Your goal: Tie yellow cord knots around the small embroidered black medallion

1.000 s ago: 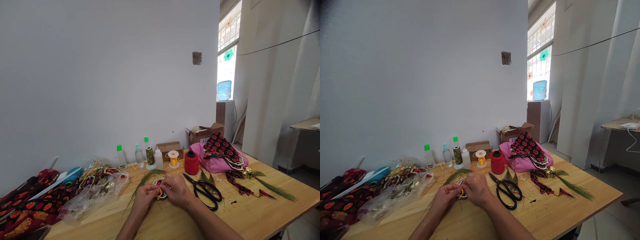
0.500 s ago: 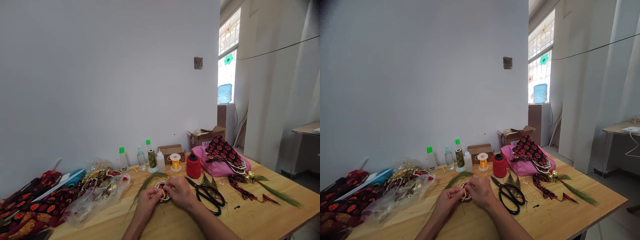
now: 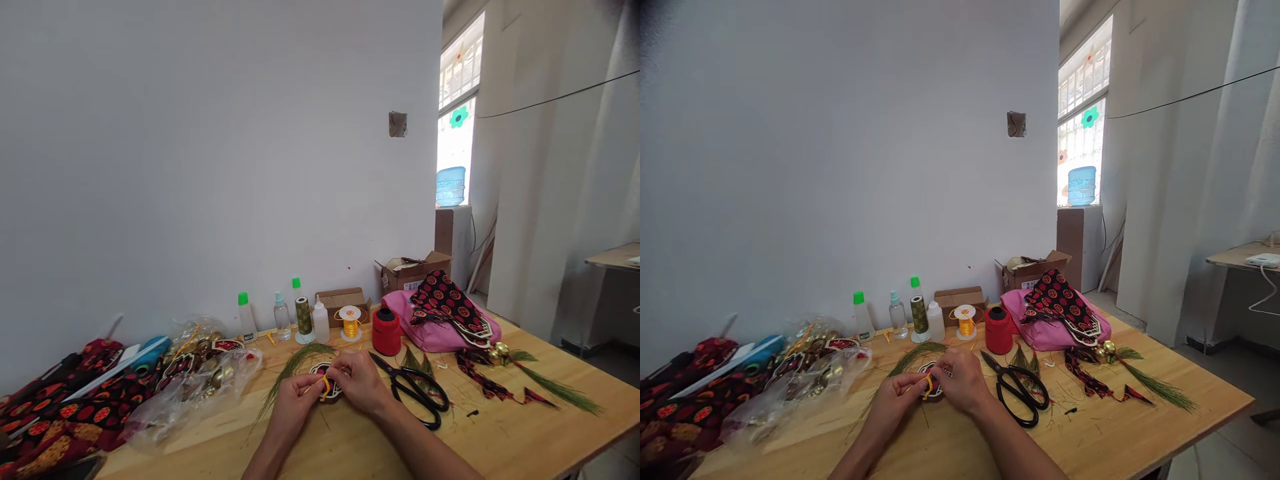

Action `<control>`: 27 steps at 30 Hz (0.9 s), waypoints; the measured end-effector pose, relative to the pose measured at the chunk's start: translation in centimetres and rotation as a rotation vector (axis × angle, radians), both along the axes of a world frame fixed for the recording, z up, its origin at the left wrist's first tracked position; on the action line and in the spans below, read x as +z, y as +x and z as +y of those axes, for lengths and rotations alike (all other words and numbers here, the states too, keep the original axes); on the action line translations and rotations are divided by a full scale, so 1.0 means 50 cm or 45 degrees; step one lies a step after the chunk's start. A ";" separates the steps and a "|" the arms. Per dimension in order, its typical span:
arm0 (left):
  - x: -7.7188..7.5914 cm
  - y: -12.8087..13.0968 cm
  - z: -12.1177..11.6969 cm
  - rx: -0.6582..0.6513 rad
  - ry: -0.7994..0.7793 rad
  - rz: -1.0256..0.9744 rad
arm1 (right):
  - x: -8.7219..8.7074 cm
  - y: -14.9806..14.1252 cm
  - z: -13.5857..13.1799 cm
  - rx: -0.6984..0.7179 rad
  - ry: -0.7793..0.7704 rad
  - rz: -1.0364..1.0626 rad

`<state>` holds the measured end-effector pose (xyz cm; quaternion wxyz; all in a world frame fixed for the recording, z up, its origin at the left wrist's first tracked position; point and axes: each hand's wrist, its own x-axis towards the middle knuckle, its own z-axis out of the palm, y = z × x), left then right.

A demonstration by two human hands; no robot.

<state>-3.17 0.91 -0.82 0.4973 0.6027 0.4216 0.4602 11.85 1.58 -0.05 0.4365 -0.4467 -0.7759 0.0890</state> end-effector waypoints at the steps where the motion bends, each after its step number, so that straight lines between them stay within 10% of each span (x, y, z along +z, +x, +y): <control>1: -0.002 -0.001 0.001 0.004 -0.001 -0.012 | 0.000 0.000 0.000 0.006 0.006 -0.002; 14: -0.002 -0.003 0.005 0.103 0.068 0.092 | -0.005 0.001 0.003 0.014 -0.082 0.069; 27: -0.012 -0.005 0.010 0.168 0.020 -0.013 | 0.008 0.029 0.025 0.599 -1.238 0.950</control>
